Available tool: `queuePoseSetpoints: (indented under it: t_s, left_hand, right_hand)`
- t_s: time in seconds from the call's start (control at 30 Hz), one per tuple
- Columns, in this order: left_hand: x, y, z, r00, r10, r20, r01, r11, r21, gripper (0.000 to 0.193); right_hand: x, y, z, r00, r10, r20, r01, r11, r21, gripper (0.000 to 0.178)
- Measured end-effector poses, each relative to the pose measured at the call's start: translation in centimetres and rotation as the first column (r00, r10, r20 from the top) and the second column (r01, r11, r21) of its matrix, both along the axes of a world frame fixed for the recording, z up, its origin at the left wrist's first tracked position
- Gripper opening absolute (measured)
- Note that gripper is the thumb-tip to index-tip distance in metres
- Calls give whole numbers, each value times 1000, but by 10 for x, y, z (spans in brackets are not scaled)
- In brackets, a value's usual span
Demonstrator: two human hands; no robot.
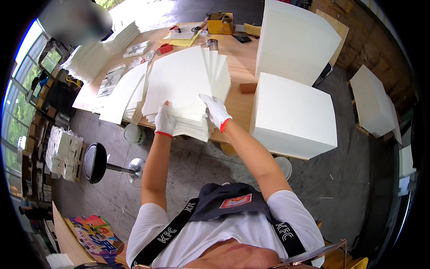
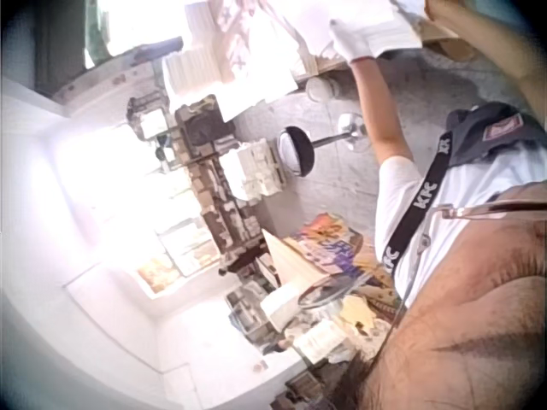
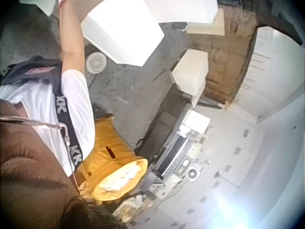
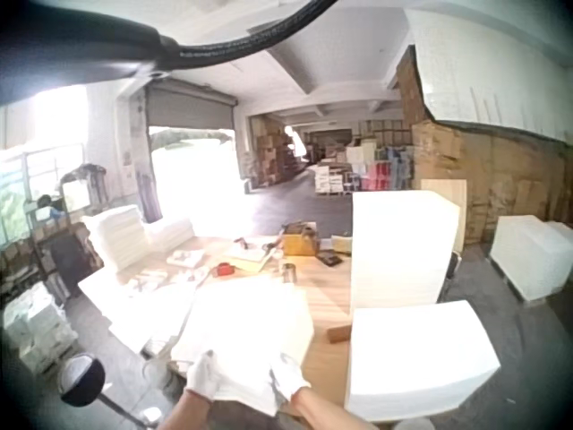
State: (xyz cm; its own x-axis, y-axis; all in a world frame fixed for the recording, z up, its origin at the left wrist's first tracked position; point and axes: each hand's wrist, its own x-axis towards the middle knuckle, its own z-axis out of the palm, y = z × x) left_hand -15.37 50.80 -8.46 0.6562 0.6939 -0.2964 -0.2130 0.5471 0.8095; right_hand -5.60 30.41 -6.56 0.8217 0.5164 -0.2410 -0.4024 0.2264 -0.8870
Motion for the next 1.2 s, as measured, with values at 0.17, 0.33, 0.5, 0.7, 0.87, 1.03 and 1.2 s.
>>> queuePoseSetpoints:
  t_s: [0.17, 0.33, 0.5, 0.7, 0.87, 1.03, 1.2]
  left_hand:
    - [-17, 79, -53, 643, -539, 543, 555, 817, 155, 31]
    - [-47, -54, -21, 834, 103, 542, 79, 950, -302, 30]
    - [-131, -116, -113, 777, -206, 595, 373, 912, -170, 23]
    - [-95, -279, -55, 701, -712, 35, 673, 677, 298, 41]
    - [-4, -389, 82, 617, -717, -324, 115, -326, 939, 39]
    - [85, -484, 81, 687, -624, -373, -110, -597, 795, 55]
    - [124, -520, 84, 654, -485, -580, 145, -672, 726, 38]
  right_hand:
    - [-9, 10, 2, 998, 61, -30, -56, 991, 125, 50]
    - [-69, -123, -54, 905, 420, -71, -407, 901, 150, 42]
    - [-166, -320, -133, 882, 316, -349, -419, 865, -275, 41]
    - [-173, -498, -115, 940, -324, -112, 218, 818, -531, 34]
    - [-112, -546, -40, 727, -644, 238, 686, 666, -293, 35]
    - [-68, -537, 7, 670, -616, 415, 743, 562, -364, 46]
    - [-46, -530, 19, 711, -286, 643, 703, 329, -631, 65]
